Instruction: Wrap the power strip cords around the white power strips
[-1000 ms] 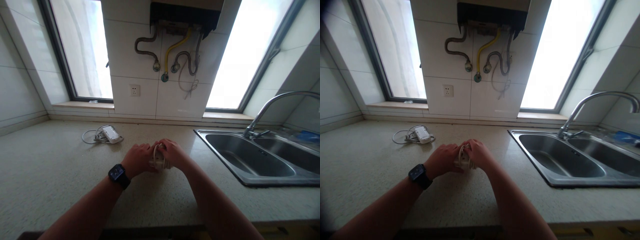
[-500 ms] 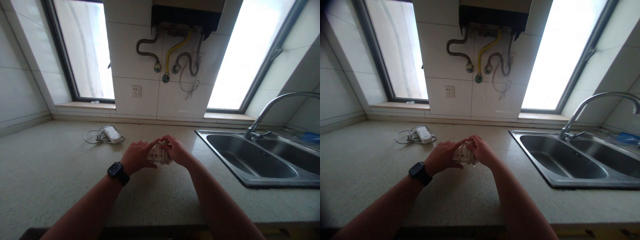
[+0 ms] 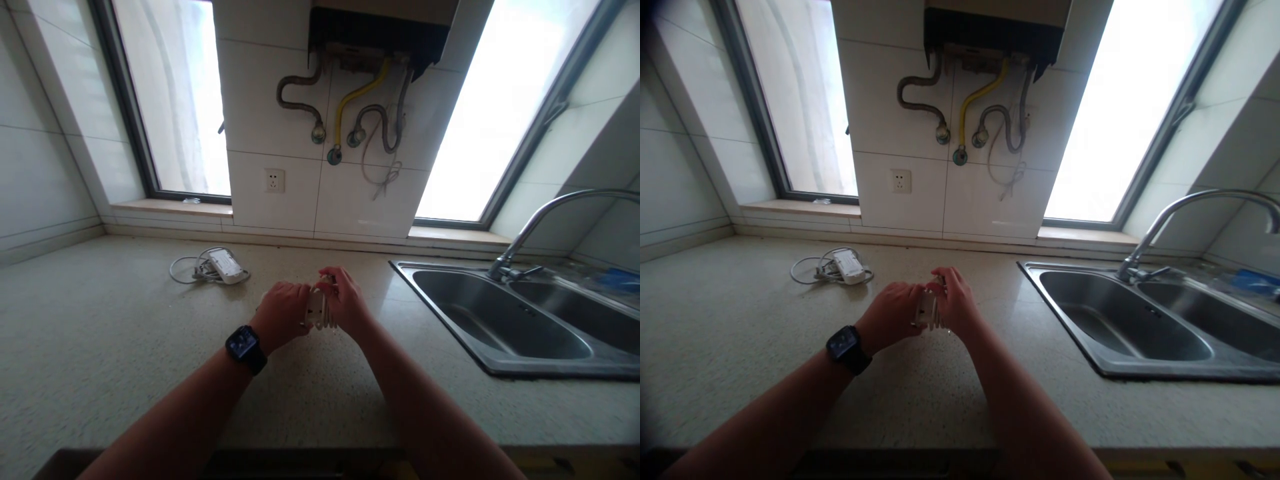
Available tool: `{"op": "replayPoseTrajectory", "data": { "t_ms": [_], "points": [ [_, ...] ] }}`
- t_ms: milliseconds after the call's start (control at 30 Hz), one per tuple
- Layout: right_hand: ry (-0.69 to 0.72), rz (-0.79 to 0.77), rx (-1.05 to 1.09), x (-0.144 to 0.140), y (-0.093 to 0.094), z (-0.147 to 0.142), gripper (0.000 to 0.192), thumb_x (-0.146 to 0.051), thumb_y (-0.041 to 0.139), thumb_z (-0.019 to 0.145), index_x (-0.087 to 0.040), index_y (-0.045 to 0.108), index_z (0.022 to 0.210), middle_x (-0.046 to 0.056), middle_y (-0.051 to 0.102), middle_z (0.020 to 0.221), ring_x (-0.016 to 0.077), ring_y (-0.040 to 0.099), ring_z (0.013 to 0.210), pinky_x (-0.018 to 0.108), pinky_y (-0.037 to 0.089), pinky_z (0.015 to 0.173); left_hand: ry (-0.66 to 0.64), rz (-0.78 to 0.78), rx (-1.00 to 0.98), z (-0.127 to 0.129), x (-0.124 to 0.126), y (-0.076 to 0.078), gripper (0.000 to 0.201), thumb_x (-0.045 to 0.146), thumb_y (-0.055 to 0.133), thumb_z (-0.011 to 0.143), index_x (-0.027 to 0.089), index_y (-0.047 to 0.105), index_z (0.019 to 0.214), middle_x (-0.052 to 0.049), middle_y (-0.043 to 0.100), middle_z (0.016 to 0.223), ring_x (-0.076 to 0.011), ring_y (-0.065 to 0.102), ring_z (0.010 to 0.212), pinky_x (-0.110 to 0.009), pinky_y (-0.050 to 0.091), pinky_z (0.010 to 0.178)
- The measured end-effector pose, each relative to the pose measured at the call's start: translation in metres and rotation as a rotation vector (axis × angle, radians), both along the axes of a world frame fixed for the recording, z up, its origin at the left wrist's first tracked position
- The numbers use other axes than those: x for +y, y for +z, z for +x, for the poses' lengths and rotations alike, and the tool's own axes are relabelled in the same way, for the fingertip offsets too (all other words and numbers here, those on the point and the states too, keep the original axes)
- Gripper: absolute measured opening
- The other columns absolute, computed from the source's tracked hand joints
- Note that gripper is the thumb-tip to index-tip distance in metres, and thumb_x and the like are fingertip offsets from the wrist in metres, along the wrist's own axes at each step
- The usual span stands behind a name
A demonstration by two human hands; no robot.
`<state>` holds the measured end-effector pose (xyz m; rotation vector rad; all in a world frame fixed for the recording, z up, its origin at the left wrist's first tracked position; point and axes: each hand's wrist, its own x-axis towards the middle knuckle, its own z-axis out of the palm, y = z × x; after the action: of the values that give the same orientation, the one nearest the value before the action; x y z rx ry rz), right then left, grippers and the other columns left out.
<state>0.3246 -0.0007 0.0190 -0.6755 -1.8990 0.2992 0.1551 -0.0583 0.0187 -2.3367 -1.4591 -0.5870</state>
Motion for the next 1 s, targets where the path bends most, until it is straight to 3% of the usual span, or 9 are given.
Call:
{"op": "replayPoseTrajectory", "data": {
  "t_ms": [133,367,467,700,1000],
  "points": [
    [-0.022,0.043,0.036,-0.007,0.005,-0.004,0.018,-0.026,0.054,0.092,-0.022,0.057,0.109,0.007,0.060,0.101,0.0164,0.059,0.082,0.030,0.052,0.074,-0.036,0.008,-0.040,0.005,0.000,-0.002,0.058,0.035,0.076,0.068,0.016,0.049,0.115,-0.009,0.065,0.100,-0.0263,0.061,0.092,-0.038,0.046,0.080],
    [-0.049,0.062,0.180,-0.009,0.005,-0.003,0.017,-0.025,0.052,0.092,-0.023,0.057,0.109,0.007,0.060,0.101,0.0173,0.059,0.088,0.031,0.053,0.073,0.037,0.053,-0.034,0.013,-0.001,0.001,0.078,0.049,0.078,0.064,0.016,0.045,0.127,-0.011,0.065,0.104,-0.0288,0.062,0.093,-0.042,0.046,0.081],
    [-0.041,0.066,0.220,-0.010,0.007,-0.002,0.016,-0.025,0.051,0.094,-0.022,0.056,0.109,0.006,0.060,0.099,0.0167,0.060,0.087,0.030,0.053,0.072,0.073,0.043,-0.050,0.018,-0.002,0.001,0.076,0.055,0.079,0.060,0.017,0.049,0.120,-0.011,0.066,0.100,-0.0292,0.063,0.091,-0.041,0.047,0.079],
    [-0.010,0.241,0.016,-0.020,0.021,0.003,0.017,-0.025,0.052,0.094,-0.023,0.057,0.109,0.008,0.060,0.103,0.0189,0.060,0.092,0.034,0.051,0.083,0.060,-0.012,-0.117,0.027,-0.004,0.001,0.080,0.066,0.075,0.060,0.016,0.050,0.117,-0.012,0.066,0.097,-0.0304,0.065,0.090,-0.040,0.049,0.077],
    [-0.124,0.107,0.213,-0.018,0.024,0.010,0.015,-0.027,0.050,0.094,-0.022,0.056,0.108,0.008,0.061,0.099,0.0180,0.063,0.086,0.032,0.055,0.075,0.074,-0.177,-0.216,0.031,0.002,-0.004,0.082,0.072,0.069,0.061,0.019,0.050,0.121,-0.012,0.066,0.099,-0.0302,0.066,0.088,-0.037,0.049,0.073]
  ]
}}
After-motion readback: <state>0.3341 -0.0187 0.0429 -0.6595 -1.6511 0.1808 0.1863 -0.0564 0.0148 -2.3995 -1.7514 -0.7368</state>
